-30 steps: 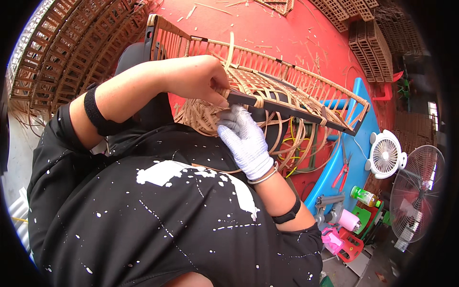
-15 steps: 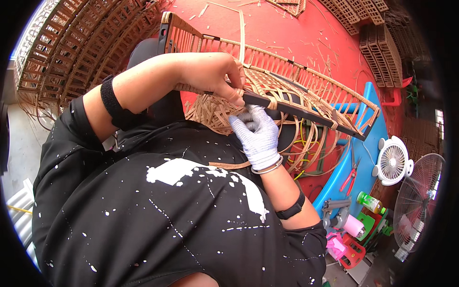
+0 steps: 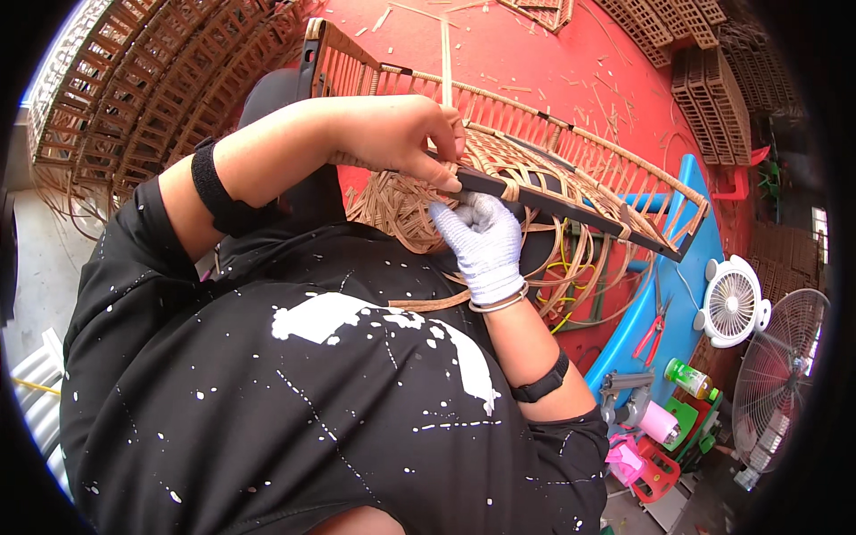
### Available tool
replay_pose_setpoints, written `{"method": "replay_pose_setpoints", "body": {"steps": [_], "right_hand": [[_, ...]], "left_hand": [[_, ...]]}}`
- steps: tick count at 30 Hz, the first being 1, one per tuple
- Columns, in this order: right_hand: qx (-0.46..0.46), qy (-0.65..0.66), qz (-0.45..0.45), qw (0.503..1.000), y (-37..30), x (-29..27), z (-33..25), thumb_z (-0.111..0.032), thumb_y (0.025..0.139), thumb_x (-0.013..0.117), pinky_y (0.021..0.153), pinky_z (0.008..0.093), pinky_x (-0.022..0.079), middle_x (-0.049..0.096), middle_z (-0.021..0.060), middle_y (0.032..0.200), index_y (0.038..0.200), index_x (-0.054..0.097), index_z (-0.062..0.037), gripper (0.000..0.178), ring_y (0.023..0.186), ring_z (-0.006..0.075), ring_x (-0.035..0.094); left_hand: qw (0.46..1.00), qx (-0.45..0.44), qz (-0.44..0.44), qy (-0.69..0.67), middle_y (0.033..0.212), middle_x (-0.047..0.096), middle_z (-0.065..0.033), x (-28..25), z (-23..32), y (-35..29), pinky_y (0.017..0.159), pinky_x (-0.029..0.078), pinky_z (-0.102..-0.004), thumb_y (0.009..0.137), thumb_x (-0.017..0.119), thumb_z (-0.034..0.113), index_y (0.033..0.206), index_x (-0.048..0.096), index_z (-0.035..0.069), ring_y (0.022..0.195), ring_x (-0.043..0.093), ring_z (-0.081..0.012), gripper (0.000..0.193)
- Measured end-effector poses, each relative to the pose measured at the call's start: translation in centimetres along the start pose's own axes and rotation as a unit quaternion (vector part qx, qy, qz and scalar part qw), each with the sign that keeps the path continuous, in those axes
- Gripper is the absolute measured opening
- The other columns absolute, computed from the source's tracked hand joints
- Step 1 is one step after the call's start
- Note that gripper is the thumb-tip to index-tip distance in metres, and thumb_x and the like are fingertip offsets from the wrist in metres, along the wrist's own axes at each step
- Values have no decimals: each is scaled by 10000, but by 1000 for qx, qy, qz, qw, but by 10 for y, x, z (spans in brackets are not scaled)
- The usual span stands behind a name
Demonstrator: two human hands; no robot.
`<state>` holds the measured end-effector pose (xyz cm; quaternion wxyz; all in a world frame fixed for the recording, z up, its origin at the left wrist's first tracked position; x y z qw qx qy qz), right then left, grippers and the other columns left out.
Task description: Weaving bamboo strips onto a furniture frame and securing them with a nail gun.
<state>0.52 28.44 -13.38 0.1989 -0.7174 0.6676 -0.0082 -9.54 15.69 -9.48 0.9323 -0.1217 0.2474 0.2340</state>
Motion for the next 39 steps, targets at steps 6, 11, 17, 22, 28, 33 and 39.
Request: {"method": "replay_pose_setpoints", "body": {"steps": [6,11,17,22,28,33,39], "right_hand": [[35,24,-54,998,6,7,-10,-282,940,676,555,226,395,545,-46,695,877,634,-55,240,624,25,467],[123,84,-121,981,-3,-1,-17,-316,998,533,425,217,203,368,-65,603,830,533,-98,276,459,39,301],[96,31,-78,992,-27,-16,-29,-292,977,592,536,235,337,495,-39,663,804,608,-45,302,601,53,422],[31,-63,-47,996,-46,-29,-63,-206,949,602,547,269,348,475,-12,617,700,569,-23,311,589,70,419],[-116,-174,-31,977,-33,-31,-115,-107,898,643,519,282,320,419,2,589,650,533,-10,288,556,84,376],[-242,-342,-4,908,3,-37,-159,-142,838,742,482,302,359,464,51,547,647,560,-29,288,491,140,436],[-370,-557,15,743,77,-30,-161,-438,863,683,576,427,483,603,125,661,711,602,-89,390,649,339,622]], "left_hand": [[1000,11,-19,16,1009,639,-91,3,3,0,820,476,-350,836,766,290,925,718,-31,945,618,-241,337],[966,105,115,205,983,627,-115,-3,30,-24,786,519,-402,795,764,341,1029,705,51,932,639,-298,378],[949,77,116,284,950,677,-35,2,27,-34,674,537,-394,742,756,307,1025,691,122,816,671,-279,344],[939,92,128,305,914,671,-48,-1,27,-38,650,528,-407,750,753,338,1047,701,140,784,665,-294,361],[940,108,114,302,884,652,-51,-1,26,-35,641,523,-414,759,743,331,1063,700,118,760,659,-296,374],[938,104,103,315,883,647,-56,-6,27,-34,646,525,-408,765,738,325,1075,693,102,774,659,-290,384],[932,106,101,331,868,638,-68,-2,26,-32,655,529,-405,771,735,335,1087,688,104,779,659,-289,394]]}}
Point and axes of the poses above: each hand's wrist, its own y-axis towards the middle knuckle, its own x-axis out of the palm, z = x × y, the point moved 7 cm from there along y, towards the middle knuckle
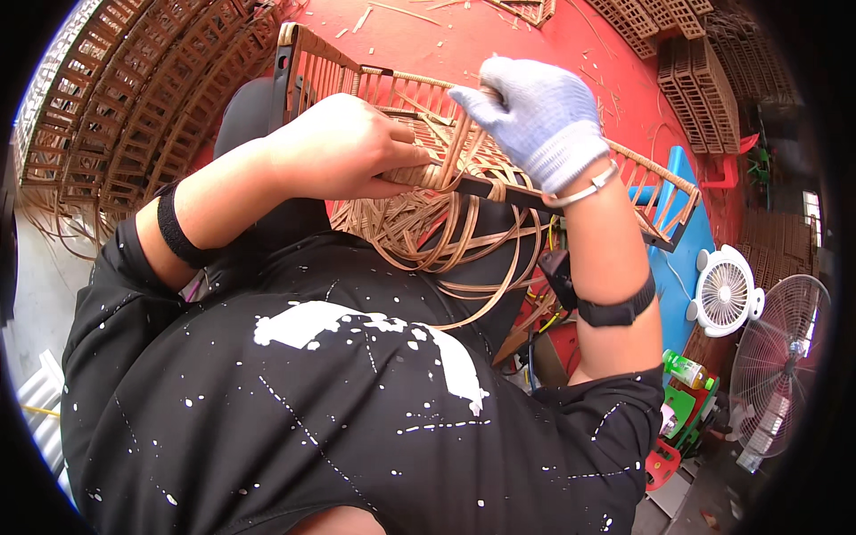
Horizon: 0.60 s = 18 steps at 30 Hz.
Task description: Weaving bamboo strips onto a furniture frame and securing them with a nail gun.
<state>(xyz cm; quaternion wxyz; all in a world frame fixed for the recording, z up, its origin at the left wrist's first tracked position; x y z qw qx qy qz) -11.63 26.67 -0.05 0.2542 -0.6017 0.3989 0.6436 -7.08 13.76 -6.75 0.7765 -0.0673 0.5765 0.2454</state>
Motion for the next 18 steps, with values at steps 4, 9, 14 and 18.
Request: {"method": "replay_pose_setpoints", "body": {"steps": [4,9,14,18], "right_hand": [[-8,-2,-87,996,13,57,18,-491,871,649,632,445,498,635,124,704,741,624,-97,416,700,345,635],[-3,76,-260,963,9,103,17,-543,868,618,752,442,512,683,157,845,863,687,-87,461,844,353,656],[-48,122,-282,950,6,124,12,-526,880,587,766,449,510,685,165,868,923,704,-89,455,859,363,653],[-45,139,-323,935,4,135,18,-524,883,566,771,448,510,686,169,884,908,698,-82,462,878,361,655]], "left_hand": [[1000,-6,-11,7,865,636,-69,-2,1,-2,655,531,-404,783,729,338,1081,689,104,768,658,-291,381],[999,-31,-15,13,856,632,-57,-6,5,-3,650,530,-384,801,722,345,1094,690,112,751,657,-275,376],[988,-81,126,25,865,627,-41,-11,22,0,647,529,-369,825,713,329,1082,703,118,756,655,-251,332],[987,-93,123,-45,888,629,-37,-4,17,6,667,537,-365,855,695,286,1070,710,117,774,656,-247,274]]}}
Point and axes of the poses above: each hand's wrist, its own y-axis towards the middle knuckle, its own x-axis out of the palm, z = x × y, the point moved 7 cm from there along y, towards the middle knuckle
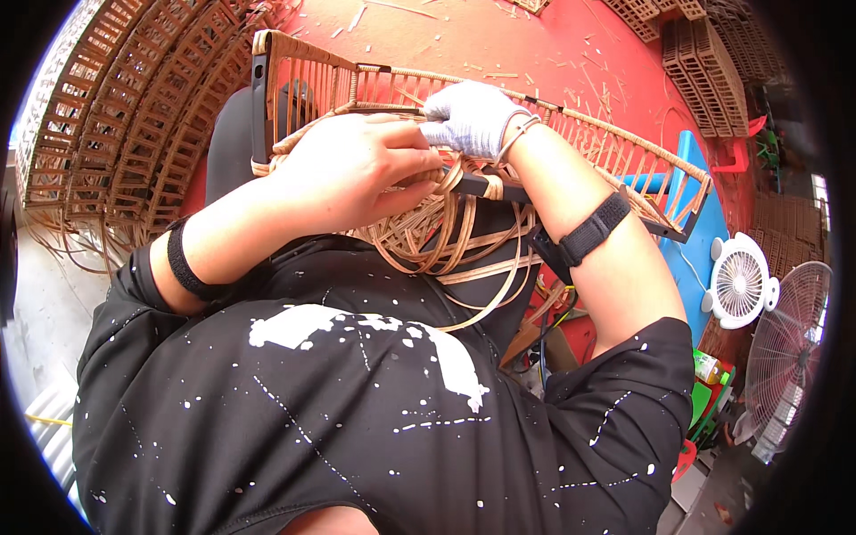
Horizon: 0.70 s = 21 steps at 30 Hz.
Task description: Weaving bamboo strips onto a furniture frame and securing them with a nail gun.
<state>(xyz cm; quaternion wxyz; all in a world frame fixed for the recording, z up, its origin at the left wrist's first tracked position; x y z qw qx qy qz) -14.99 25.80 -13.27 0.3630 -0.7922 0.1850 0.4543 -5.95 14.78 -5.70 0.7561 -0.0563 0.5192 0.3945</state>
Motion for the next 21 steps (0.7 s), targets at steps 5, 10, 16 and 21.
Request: {"method": "replay_pose_setpoints", "body": {"steps": [5,10,16,21], "right_hand": [[41,96,52,993,-4,-7,17,-449,838,697,632,382,474,595,137,700,767,645,-47,411,655,257,553],[-34,-47,121,991,0,-56,-3,-447,812,762,523,370,427,521,102,554,641,580,-57,464,508,248,475],[-84,-312,146,935,-3,-83,-44,-624,806,647,657,462,525,662,129,707,758,677,-106,520,719,342,667],[-204,-357,170,895,-31,-98,-39,-540,803,693,807,445,519,665,129,971,874,665,-79,468,898,325,662]], "left_hand": [[998,21,-61,-27,929,646,-45,-1,0,2,703,542,-380,839,715,300,1091,716,118,826,669,-258,310],[997,10,-67,-39,955,652,-58,3,-6,3,743,538,-397,832,723,319,1080,721,109,853,668,-277,325],[994,-29,-85,-66,987,661,-74,2,-9,5,784,531,-401,836,719,331,1094,716,94,902,667,-295,350],[990,-38,-111,-78,1007,665,-89,6,-11,6,809,526,-406,836,719,326,1096,713,86,936,662,-305,354]]}}
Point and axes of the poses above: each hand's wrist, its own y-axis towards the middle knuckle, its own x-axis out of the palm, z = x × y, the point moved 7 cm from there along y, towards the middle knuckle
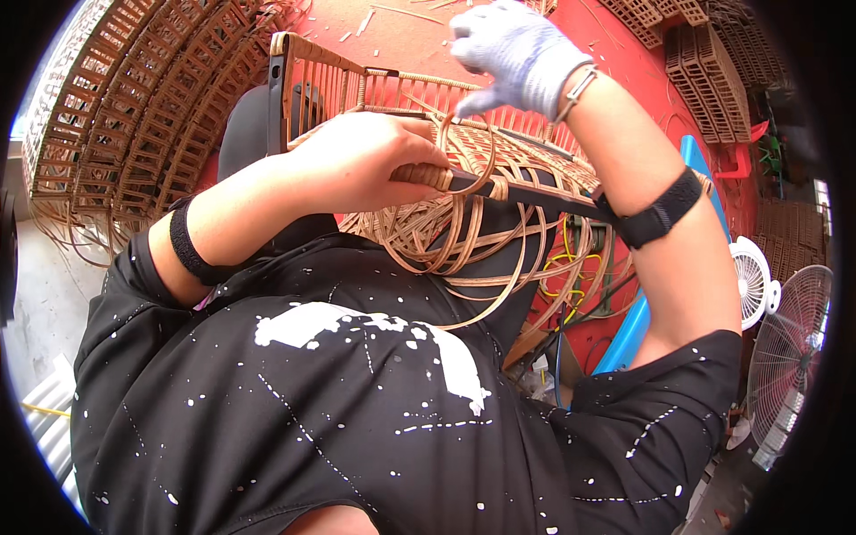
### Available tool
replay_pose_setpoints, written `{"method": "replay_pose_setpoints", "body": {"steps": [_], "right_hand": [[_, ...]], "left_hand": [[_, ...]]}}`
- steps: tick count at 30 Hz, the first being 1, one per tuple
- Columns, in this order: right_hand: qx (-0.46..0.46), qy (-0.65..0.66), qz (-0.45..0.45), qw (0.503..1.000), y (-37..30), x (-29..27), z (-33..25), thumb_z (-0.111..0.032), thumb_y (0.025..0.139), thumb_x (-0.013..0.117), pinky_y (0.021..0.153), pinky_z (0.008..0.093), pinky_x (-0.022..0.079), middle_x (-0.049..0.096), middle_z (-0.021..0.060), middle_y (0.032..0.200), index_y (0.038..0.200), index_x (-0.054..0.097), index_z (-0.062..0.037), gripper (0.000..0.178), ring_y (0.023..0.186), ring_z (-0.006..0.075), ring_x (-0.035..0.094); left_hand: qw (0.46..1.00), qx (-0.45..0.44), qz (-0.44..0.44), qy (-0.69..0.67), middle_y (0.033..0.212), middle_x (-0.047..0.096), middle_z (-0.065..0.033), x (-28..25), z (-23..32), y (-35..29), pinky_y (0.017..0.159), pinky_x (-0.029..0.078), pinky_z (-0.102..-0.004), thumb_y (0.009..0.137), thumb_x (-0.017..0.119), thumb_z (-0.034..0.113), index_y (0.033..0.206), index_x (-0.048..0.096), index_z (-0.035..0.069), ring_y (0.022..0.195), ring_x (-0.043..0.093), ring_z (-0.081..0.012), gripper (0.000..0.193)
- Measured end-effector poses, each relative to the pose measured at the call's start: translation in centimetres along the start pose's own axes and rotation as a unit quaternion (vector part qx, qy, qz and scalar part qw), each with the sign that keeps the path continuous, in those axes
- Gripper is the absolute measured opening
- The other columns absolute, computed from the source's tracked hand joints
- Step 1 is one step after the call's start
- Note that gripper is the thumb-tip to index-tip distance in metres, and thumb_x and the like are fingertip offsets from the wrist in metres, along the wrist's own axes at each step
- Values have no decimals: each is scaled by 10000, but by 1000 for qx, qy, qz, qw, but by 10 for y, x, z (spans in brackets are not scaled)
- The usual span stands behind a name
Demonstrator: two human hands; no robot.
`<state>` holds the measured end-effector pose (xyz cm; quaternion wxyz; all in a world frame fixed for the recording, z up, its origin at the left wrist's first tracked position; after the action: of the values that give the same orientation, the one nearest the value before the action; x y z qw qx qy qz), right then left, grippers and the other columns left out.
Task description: Weaving bamboo strips onto a furniture frame and securing them with a nail gun.
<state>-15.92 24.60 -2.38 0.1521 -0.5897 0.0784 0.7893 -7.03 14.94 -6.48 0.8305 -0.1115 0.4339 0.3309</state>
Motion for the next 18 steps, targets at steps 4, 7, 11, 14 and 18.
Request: {"method": "replay_pose_setpoints", "body": {"steps": [4,7,11,14,18], "right_hand": [[84,209,-100,969,-36,17,-14,-471,840,682,850,426,509,645,119,1041,1036,666,-97,422,965,342,641],[178,307,-82,931,-59,2,-36,-380,875,671,866,410,513,636,128,1048,1108,638,-84,379,983,340,633],[342,375,-106,855,-76,17,-36,-370,843,711,832,412,522,672,183,969,1083,591,-41,425,915,333,661],[386,319,-56,864,-71,33,-17,-165,798,616,808,456,519,673,215,946,1050,577,-39,284,919,399,654],[425,61,83,899,-86,-11,39,-209,853,574,806,464,536,689,165,958,1075,601,-96,250,932,375,670]], "left_hand": [[1000,-10,-21,-6,1011,665,-111,1,-1,1,813,523,-409,836,719,321,1092,708,73,942,656,-317,356],[1000,12,-5,-12,980,663,-113,-3,1,6,792,525,-406,824,726,309,1074,704,69,913,654,-320,348],[999,34,7,2,910,655,-116,-2,0,11,729,528,-398,797,748,256,1029,697,62,841,661,-317,307],[999,12,28,-38,836,598,-112,-4,-1,8,628,502,-336,785,744,87,1024,669,-27,693,640,-261,276],[999,29,26,-27,841,560,-115,-1,3,13,635,469,-338,814,711,80,1046,655,-21,691,594,-259,260]]}}
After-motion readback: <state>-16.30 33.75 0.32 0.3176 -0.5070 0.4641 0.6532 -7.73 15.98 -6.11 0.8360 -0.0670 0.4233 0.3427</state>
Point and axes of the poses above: each hand's wrist, its own y-axis towards the middle knuckle, its own x-axis out of the palm, z = x × y, the point moved 7 cm from there along y, towards the middle knuckle
